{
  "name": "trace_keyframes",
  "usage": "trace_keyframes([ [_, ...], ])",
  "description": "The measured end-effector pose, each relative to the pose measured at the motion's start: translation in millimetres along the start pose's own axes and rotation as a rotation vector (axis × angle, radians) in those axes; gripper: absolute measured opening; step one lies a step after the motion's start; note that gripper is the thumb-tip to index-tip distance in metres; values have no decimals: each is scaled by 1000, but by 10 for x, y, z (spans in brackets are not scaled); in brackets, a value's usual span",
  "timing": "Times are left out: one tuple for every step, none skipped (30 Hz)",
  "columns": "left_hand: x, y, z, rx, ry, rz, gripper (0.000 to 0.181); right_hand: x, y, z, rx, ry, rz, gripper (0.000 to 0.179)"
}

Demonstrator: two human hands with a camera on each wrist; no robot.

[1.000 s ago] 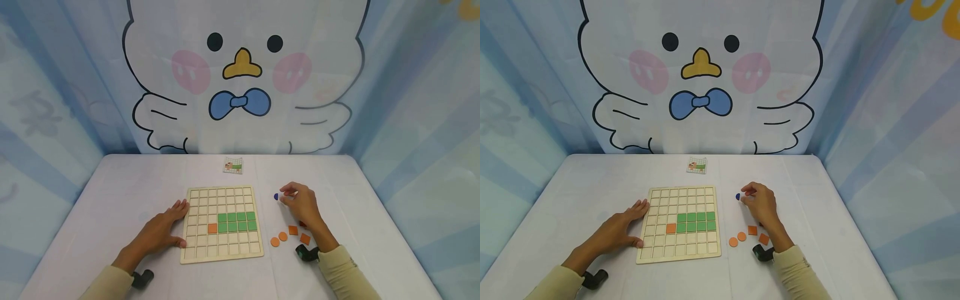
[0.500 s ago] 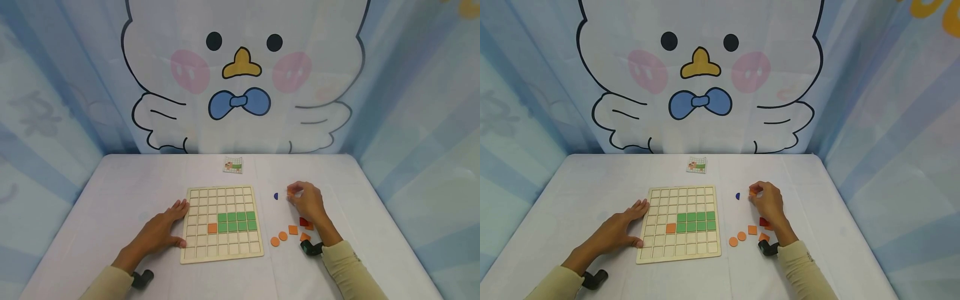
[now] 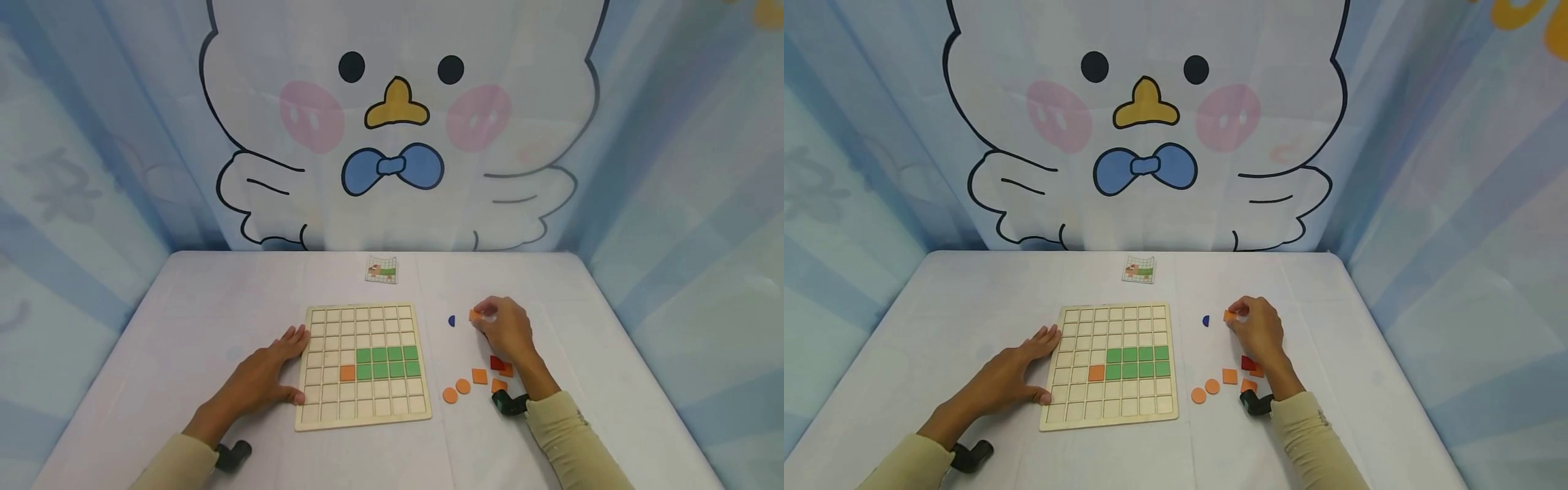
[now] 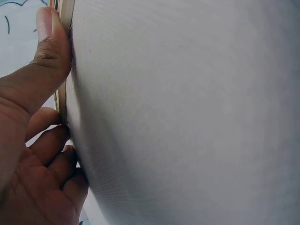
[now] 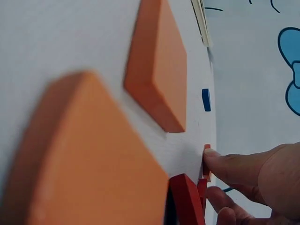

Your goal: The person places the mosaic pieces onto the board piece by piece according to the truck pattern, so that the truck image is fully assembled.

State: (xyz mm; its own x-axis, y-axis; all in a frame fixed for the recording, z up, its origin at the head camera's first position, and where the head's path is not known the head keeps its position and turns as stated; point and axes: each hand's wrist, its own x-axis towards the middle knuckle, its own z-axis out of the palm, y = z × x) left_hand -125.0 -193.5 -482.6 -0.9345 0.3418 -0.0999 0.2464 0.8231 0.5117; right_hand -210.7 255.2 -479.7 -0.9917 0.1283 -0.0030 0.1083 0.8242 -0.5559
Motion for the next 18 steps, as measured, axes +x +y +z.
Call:
trace_keyframes([
  [-1, 3, 0, 1, 0, -1, 121, -1, -1, 1, 2, -8, -2, 22],
  [-2, 7, -1, 2, -2, -2, 121, -1, -3, 1, 5, -17, -6, 21],
  [-3, 10, -2, 2, -3, -5, 120, -4, -6, 0, 7, -27, -9, 21],
  [-4, 14, -4, 4, -5, -7, 120, -5, -12, -4, 9, -33, -13, 20],
  [-5, 18, -7, 5, -5, -9, 120, -6, -17, -5, 9, -44, -17, 20],
  [-6, 22, -9, 6, -7, -12, 120, -11, -26, -7, 12, -54, -23, 20],
  [-7, 26, -9, 8, -9, -15, 120, -14, -33, -6, 12, -64, -30, 19],
  [-8, 28, -11, 6, -10, -18, 120, -17, -42, -6, 11, -72, -35, 19],
  [-8, 32, -12, 4, -11, -21, 120, -21, -52, -5, 12, -78, -41, 19],
  [-9, 35, -13, 2, -12, -25, 120, -26, -63, -3, 15, -84, -45, 19],
  [-9, 38, -13, -1, -13, -27, 120, -31, -76, 2, 20, -89, -45, 19],
  [-10, 40, -14, -3, -13, -28, 121, -40, -90, 4, 28, -88, -48, 18],
  [-10, 41, -15, -5, -13, -27, 121, -45, -102, 9, 33, -86, -49, 18],
  [-10, 42, -16, -7, -11, -24, 121, -52, -117, 11, 41, -81, -51, 17],
  [-10, 41, -17, -7, -10, -22, 121, -64, -134, 13, 50, -80, -53, 16],
  [-10, 40, -18, -7, -9, -18, 120, -75, -153, 15, 60, -78, -55, 15],
  [-10, 39, -19, -6, -8, -15, 120, -86, -169, 19, 66, -74, -60, 14],
  [-10, 40, -19, -5, -8, -15, 120, -100, -189, 20, 74, -69, -67, 14],
])
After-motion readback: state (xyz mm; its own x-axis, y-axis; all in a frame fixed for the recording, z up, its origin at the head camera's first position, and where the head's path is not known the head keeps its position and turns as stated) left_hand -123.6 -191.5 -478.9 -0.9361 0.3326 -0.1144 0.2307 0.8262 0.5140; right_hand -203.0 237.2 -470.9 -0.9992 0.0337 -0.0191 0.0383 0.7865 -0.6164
